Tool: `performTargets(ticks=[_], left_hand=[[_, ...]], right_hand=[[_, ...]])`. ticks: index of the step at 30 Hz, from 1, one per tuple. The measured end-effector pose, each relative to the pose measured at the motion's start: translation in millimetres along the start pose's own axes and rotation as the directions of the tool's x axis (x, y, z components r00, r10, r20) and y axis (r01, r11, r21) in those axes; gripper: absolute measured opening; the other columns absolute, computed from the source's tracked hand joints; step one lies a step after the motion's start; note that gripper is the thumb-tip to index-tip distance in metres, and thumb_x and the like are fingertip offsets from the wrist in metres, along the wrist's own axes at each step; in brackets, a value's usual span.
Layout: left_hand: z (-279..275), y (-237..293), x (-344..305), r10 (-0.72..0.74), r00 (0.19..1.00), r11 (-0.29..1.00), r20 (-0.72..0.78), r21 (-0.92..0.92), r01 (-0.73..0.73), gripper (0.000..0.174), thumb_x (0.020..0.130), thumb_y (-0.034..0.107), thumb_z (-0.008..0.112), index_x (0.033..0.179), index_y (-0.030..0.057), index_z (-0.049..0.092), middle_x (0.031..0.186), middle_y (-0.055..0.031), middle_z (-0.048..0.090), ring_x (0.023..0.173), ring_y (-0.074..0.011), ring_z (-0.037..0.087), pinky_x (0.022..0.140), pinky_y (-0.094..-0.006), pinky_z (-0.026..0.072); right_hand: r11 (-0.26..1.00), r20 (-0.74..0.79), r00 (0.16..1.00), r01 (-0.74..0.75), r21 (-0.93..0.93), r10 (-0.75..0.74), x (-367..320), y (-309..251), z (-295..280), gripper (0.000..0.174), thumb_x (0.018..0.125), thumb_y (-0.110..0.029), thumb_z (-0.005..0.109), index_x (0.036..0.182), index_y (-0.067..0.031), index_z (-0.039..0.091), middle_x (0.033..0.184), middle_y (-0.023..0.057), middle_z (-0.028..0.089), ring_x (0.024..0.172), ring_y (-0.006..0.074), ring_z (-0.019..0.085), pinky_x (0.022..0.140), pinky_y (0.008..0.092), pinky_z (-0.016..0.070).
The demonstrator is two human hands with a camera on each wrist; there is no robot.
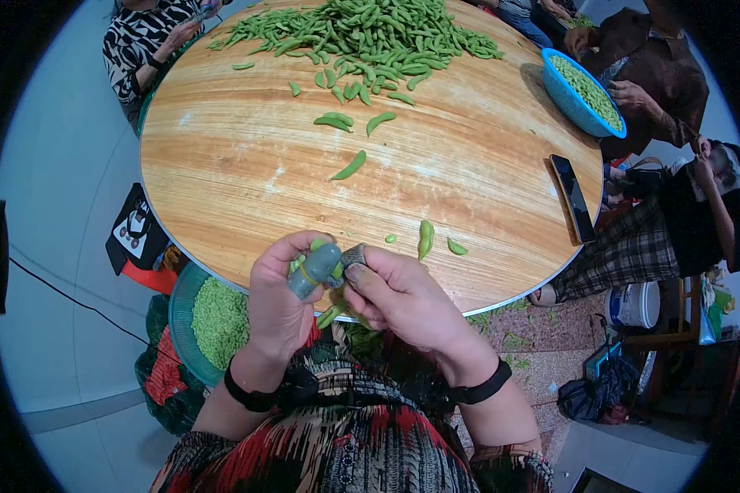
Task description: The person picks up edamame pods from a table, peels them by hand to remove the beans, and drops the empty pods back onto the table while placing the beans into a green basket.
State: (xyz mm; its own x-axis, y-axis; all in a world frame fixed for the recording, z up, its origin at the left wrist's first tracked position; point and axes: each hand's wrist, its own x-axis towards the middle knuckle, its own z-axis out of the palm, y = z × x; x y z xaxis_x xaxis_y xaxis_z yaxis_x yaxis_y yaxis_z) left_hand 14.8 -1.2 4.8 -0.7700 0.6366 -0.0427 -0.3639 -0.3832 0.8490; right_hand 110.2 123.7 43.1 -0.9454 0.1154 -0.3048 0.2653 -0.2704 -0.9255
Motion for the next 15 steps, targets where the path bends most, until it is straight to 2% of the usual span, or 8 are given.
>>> performTargets(ticks=[3,5,6,8,9,10,11,15], left_hand=[[-3.5,1.3,-0.6,-0.064,0.993,0.994,0.096,-0.077,0.072,0.033,0.071,-0.014,0.052,0.101,-0.0025,0.058,0.091,-0.0034,0.057,0.078,-0.0075,0.054,0.069,-0.0177,0.0457],[-9.4,2.4,1.9,-0.074,0.962,0.986,0.261,-0.128,0.11,0.035,0.069,-0.014,0.052,0.101,-0.0026,0.059,0.089,-0.002,0.058,0.077,-0.0077,0.054,0.068,-0.0199,0.0454],[-9.7,3.0,2.5,-0.076,0.962,0.985,0.26,-0.128,0.113,0.035,0.069,-0.014,0.052,0.101,-0.0026,0.059,0.089,-0.002,0.058,0.077,-0.0077,0.054,0.068,-0.0199,0.0454],[-9.1,4.9,3.0,-0.166,0.947,0.959,0.276,-0.178,0.22,0.022,0.076,-0.003,0.062,0.096,0.0006,0.058,0.082,-0.0005,0.055,0.066,-0.0057,0.051,0.056,-0.0162,0.0402],[-6.7,3.9,2.4,-0.166,0.947,0.959,0.276,-0.178,0.22,0.022,0.076,-0.003,0.062,0.096,0.0006,0.058,0.082,-0.0005,0.055,0.066,-0.0057,0.051,0.056,-0.0162,0.0402],[-2.4,1.7,1.2,-0.08,0.976,0.994,0.203,0.093,0.063,0.02,0.077,0.0,0.063,0.096,0.0011,0.058,0.08,-0.0001,0.055,0.067,-0.0052,0.051,0.056,-0.0171,0.041],[-0.2,0.5,0.6,0.025,0.988,0.928,0.155,0.365,-0.081,0.019,0.077,0.003,0.065,0.096,0.0016,0.058,0.079,0.0002,0.055,0.068,-0.0047,0.051,0.057,-0.018,0.0418],[-1.4,-1.8,4.1,0.136,0.976,0.814,0.171,0.543,-0.208,0.02,0.078,0.005,0.066,0.096,0.0024,0.058,0.077,0.0008,0.055,0.069,-0.0047,0.052,0.06,-0.0195,0.0439]], right_hand=[[0.999,-0.028,1.0,0.011,0.039,-0.01,-0.7,4.3,1.7,0.022,0.097,-0.02,0.042,0.08,-0.0073,0.047,0.064,-0.0043,0.045,0.05,0.0033,0.037,0.044,0.0172,0.03],[0.974,-0.016,0.996,-0.081,0.211,0.087,-2.5,3.5,3.3,0.021,0.096,-0.021,0.042,0.081,-0.0078,0.048,0.063,-0.0046,0.045,0.049,0.0034,0.038,0.044,0.0175,0.0303],[0.974,-0.017,0.996,-0.083,0.212,0.089,-3.1,3.0,3.4,0.021,0.096,-0.021,0.042,0.081,-0.0078,0.048,0.063,-0.0046,0.045,0.049,0.0034,0.038,0.044,0.0175,0.0303],[0.94,0.003,0.993,-0.115,0.321,0.121,-4.0,1.8,3.6,0.02,0.095,-0.018,0.045,0.08,-0.0066,0.049,0.063,-0.0047,0.046,0.051,0.0024,0.04,0.044,0.0174,0.0312],[0.94,0.002,0.993,-0.115,0.321,0.121,-3.7,3.7,4.0,0.02,0.095,-0.018,0.045,0.08,-0.0066,0.049,0.063,-0.0047,0.046,0.051,0.0024,0.04,0.044,0.0174,0.0312],[0.996,-0.079,0.997,-0.003,0.093,0.011,-3.1,7.7,5.0,0.019,0.095,-0.017,0.046,0.08,-0.0057,0.051,0.062,-0.0047,0.046,0.051,0.002,0.04,0.045,0.0176,0.0312],[0.984,-0.131,0.985,0.095,-0.147,-0.115,-2.8,10.1,6.1,0.018,0.094,-0.015,0.047,0.08,-0.0047,0.052,0.062,-0.0048,0.047,0.052,0.0016,0.039,0.045,0.0177,0.0312],[0.927,-0.2,0.96,0.114,-0.357,-0.195,-2.2,8.5,5.8,0.015,0.093,-0.012,0.049,0.081,-0.0034,0.054,0.061,-0.0049,0.047,0.054,0.0014,0.04,0.046,0.0187,0.032]])
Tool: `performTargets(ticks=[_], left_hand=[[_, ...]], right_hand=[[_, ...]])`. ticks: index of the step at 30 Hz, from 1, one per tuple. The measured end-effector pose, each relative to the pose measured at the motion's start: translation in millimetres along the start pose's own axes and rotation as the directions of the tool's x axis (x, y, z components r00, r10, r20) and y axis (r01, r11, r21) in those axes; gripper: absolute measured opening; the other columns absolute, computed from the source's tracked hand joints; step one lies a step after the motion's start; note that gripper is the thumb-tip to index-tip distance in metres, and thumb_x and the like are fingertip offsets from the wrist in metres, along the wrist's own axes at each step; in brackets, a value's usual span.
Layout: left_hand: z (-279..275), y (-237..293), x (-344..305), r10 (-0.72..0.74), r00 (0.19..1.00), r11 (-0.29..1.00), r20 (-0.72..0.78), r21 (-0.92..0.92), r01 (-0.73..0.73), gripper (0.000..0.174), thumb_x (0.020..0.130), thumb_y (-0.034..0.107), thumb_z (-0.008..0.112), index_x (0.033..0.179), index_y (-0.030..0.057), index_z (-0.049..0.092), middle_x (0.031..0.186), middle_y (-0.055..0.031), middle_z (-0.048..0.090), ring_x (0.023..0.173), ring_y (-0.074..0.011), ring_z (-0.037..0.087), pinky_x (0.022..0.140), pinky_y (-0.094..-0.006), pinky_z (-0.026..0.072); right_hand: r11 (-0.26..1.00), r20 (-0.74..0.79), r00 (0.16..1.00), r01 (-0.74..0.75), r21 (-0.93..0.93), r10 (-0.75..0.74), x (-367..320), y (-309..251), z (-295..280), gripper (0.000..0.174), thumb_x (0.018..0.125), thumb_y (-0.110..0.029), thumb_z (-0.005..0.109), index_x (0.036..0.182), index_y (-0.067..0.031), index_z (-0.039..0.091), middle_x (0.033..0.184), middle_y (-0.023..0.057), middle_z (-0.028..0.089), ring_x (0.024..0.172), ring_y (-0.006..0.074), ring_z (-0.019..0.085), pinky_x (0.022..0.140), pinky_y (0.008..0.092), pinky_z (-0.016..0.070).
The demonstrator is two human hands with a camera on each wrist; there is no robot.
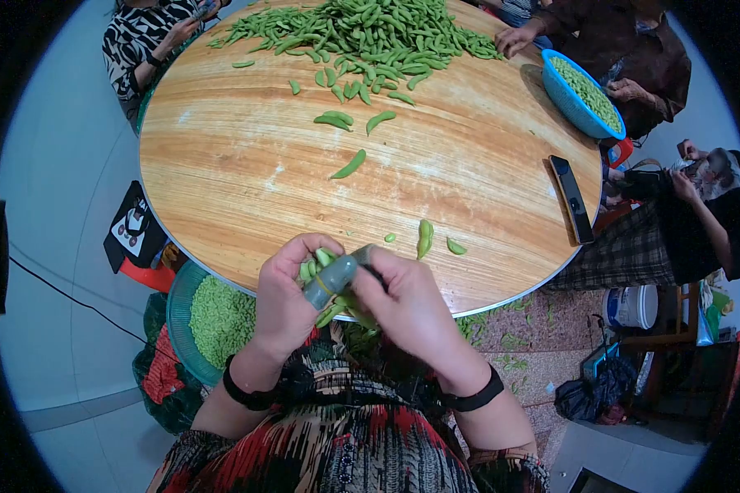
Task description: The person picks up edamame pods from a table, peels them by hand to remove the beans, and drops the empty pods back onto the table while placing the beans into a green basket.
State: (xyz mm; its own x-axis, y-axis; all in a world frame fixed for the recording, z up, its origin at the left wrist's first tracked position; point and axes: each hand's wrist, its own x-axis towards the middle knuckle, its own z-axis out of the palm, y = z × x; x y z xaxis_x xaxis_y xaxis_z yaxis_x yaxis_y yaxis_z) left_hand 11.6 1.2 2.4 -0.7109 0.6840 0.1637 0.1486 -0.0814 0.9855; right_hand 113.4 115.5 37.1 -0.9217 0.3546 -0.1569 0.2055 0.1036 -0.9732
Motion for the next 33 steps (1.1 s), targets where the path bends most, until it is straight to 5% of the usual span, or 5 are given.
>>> performTargets(ticks=[3,9,18,25,33], left_hand=[[-2,3,-1,0.053,0.998,0.992,-0.026,0.116,-0.05,0.025,0.077,0.003,0.063,0.102,0.003,0.06,0.077,0.0005,0.057,0.068,-0.0064,0.053,0.061,-0.0218,0.0441],[-11,6,0,-0.362,0.924,0.715,0.126,-0.599,0.362,0.039,0.075,-0.011,0.049,0.11,0.002,0.059,0.077,0.0018,0.054,0.062,-0.0033,0.047,0.053,-0.0143,0.0349],[-28,6,9,-0.264,0.964,0.708,-0.022,-0.683,0.178,0.031,0.082,-0.001,0.047,0.112,-0.0026,0.05,0.081,-0.004,0.053,0.062,-0.0058,0.042,0.049,-0.0139,0.0288],[-21,2,8,-0.303,0.952,0.512,-0.049,-0.851,0.119,0.017,0.084,-0.001,0.051,0.1,0.0045,0.052,0.086,-0.0028,0.054,0.064,-0.0058,0.045,0.048,-0.0147,0.0302],[1,4,-12,-0.406,0.904,0.61,-0.132,-0.776,0.161,0.027,0.084,-0.002,0.053,0.11,0.0043,0.055,0.087,-0.0006,0.055,0.065,-0.0044,0.046,0.05,-0.0148,0.0331]], right_hand=[[0.983,-0.007,0.996,-0.091,0.16,0.093,5,-4,-5,0.013,0.091,-0.011,0.051,0.082,-0.0027,0.054,0.059,-0.0054,0.047,0.054,0.0021,0.04,0.047,0.0203,0.033],[0.981,0.011,0.999,0.04,-0.188,-0.039,17,-8,-7,0.018,0.088,-0.016,0.055,0.082,0.0008,0.055,0.056,0.0049,0.047,0.049,0.01,0.045,0.048,0.0277,0.0384],[0.307,0.152,0.952,0.232,-0.923,-0.265,129,-13,-41,0.025,0.081,-0.018,0.055,0.1,-0.0013,0.055,0.07,0.0208,0.06,0.07,0.0395,0.059,0.063,0.0458,0.0471],[0.905,0.228,0.955,0.261,-0.337,-0.191,54,-33,-7,0.024,0.082,-0.02,0.06,0.075,0.0019,0.053,0.065,0.0202,0.058,0.064,0.0371,0.059,0.055,0.0421,0.0451],[0.505,0.18,0.86,0.437,-0.744,-0.478,21,-21,15,0.019,0.08,-0.014,0.063,0.074,-0.0031,0.049,0.064,0.0174,0.055,0.057,0.0331,0.058,0.05,0.0393,0.0442]])
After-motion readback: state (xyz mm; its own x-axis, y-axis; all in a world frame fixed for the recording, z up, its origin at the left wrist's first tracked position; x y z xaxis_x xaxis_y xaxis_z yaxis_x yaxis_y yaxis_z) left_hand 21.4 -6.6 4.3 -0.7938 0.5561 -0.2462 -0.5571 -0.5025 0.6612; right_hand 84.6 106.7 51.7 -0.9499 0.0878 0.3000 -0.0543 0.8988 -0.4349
